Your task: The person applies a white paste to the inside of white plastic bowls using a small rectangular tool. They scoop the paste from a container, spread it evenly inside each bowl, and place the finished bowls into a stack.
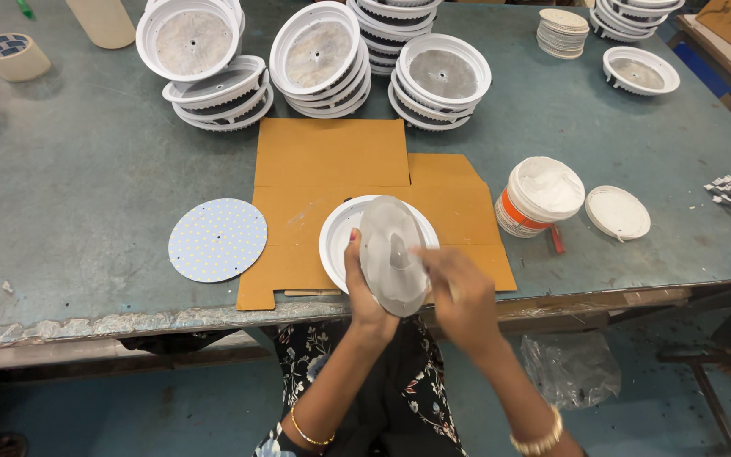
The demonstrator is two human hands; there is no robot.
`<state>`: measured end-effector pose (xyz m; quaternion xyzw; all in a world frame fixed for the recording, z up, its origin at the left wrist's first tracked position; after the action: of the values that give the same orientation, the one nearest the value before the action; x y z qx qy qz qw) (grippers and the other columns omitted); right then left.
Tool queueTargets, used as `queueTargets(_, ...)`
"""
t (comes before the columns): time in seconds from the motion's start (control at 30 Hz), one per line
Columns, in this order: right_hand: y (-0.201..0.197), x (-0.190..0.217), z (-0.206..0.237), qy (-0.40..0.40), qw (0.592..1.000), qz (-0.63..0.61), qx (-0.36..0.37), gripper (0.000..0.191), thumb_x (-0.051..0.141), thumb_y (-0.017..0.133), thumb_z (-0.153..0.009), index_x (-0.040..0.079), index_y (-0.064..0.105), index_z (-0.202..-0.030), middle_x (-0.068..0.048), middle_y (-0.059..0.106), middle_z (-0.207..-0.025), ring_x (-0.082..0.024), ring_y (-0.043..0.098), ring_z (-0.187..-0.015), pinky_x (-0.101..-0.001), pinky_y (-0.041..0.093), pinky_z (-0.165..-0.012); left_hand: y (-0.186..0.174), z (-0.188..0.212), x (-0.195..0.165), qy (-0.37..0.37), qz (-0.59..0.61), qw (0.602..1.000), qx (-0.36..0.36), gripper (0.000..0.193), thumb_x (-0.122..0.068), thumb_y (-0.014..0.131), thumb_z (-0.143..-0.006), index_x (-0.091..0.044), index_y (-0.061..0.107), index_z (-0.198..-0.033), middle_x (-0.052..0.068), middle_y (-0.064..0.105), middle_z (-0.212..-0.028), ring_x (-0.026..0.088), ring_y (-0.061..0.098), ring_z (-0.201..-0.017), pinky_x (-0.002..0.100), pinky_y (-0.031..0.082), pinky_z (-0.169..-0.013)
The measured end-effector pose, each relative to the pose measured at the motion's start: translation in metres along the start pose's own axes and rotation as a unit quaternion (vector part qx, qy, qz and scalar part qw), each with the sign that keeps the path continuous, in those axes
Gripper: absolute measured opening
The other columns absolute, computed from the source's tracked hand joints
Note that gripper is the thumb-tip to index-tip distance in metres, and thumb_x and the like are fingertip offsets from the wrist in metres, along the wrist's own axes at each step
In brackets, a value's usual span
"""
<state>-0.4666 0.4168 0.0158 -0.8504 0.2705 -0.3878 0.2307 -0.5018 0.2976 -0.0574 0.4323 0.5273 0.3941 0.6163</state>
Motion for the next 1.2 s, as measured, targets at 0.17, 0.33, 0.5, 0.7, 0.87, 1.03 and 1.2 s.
queueTargets(0.17,0.013,-0.006,-0.026,0.009,0.999,-0.039,-0.007,0.042,-0.012,0.057,-0.083,0.006,0.073,-0.117,-0.014,0.075,-0.108,-0.03,0.073,-0.094,-0.0375,0.057,-0.083,-0.012,0.002,0.016,0.013,-0.001,1.0,0.0,0.066,-0.057,0.048,-0.098,-0.008,0.051,-0.141,0.007,0.062,-0.126,0.019,0.061,-0.116,0.035,0.05,-0.101)
queueTargets(0.33,0.022,0.023,0.018,0.01,1.0,-0.023,-0.011,0.037,-0.011,0.058,-0.085,0.005,0.071,-0.117,-0.015,0.073,-0.113,-0.033,0.07,-0.107,-0.0407,0.056,-0.091,-0.016,-0.005,0.011,0.02,0.006,1.0,-0.014,0.069,-0.062,0.047,-0.098,-0.008,0.052,-0.141,0.009,0.06,-0.125,0.022,0.059,-0.113,0.038,0.05,-0.097)
queueTargets(0.5,0.012,0.031,0.04,-0.008,1.0,-0.018,-0.001,0.038,-0.008,0.059,-0.083,0.004,0.071,-0.116,-0.015,0.073,-0.113,-0.034,0.071,-0.107,-0.0404,0.056,-0.092,-0.012,-0.005,0.005,0.011,0.003,0.999,-0.043,0.07,-0.062,0.046,-0.094,-0.01,0.053,-0.14,0.009,0.061,-0.128,0.023,0.06,-0.114,0.04,0.051,-0.095)
queueTargets(0.7,0.011,-0.013,-0.009,0.06,0.998,-0.022,-0.004,0.029,-0.006,0.059,-0.09,0.003,0.073,-0.114,-0.017,0.075,-0.107,-0.031,0.074,-0.097,-0.0374,0.057,-0.085,-0.012,0.005,0.008,0.015,0.005,1.0,-0.019,0.067,-0.059,0.047,-0.097,-0.007,0.053,-0.14,0.008,0.063,-0.125,0.022,0.062,-0.115,0.038,0.051,-0.099)
queueTargets(0.87,0.022,-0.001,0.003,0.07,0.997,-0.014,0.001,0.029,-0.005,0.059,-0.088,0.002,0.074,-0.111,-0.017,0.075,-0.106,-0.032,0.072,-0.096,-0.0384,0.056,-0.084,-0.018,0.005,0.008,0.045,0.026,0.999,-0.006,0.065,-0.057,0.047,-0.1,-0.006,0.053,-0.139,0.009,0.064,-0.122,0.022,0.063,-0.113,0.038,0.051,-0.1)
queueTargets(1.03,0.013,0.024,0.038,0.057,0.997,-0.049,0.02,0.029,-0.006,0.059,-0.086,0.001,0.073,-0.11,-0.016,0.076,-0.106,-0.032,0.073,-0.1,-0.0379,0.057,-0.086,-0.02,0.002,0.006,0.055,0.013,0.998,-0.02,0.067,-0.06,0.045,-0.099,-0.008,0.053,-0.14,0.008,0.064,-0.123,0.022,0.063,-0.111,0.039,0.051,-0.094)
queueTargets(1.2,0.006,-0.015,0.003,0.075,0.997,0.005,0.028,0.033,-0.006,0.059,-0.086,0.005,0.074,-0.113,-0.016,0.076,-0.108,-0.03,0.075,-0.094,-0.0373,0.058,-0.083,-0.011,0.012,0.003,0.012,0.005,0.999,-0.045,0.071,-0.063,0.044,-0.093,-0.01,0.053,-0.14,0.007,0.063,-0.126,0.023,0.062,-0.113,0.042,0.052,-0.093)
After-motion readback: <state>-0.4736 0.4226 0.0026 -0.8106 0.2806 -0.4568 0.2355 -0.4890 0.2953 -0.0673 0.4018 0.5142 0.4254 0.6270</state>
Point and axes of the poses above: each hand's wrist, its own z-axis away from the middle knuckle, its own y-axis out of the palm, x = y × z, the point moved 3 cm from there along -z, towards the middle knuckle
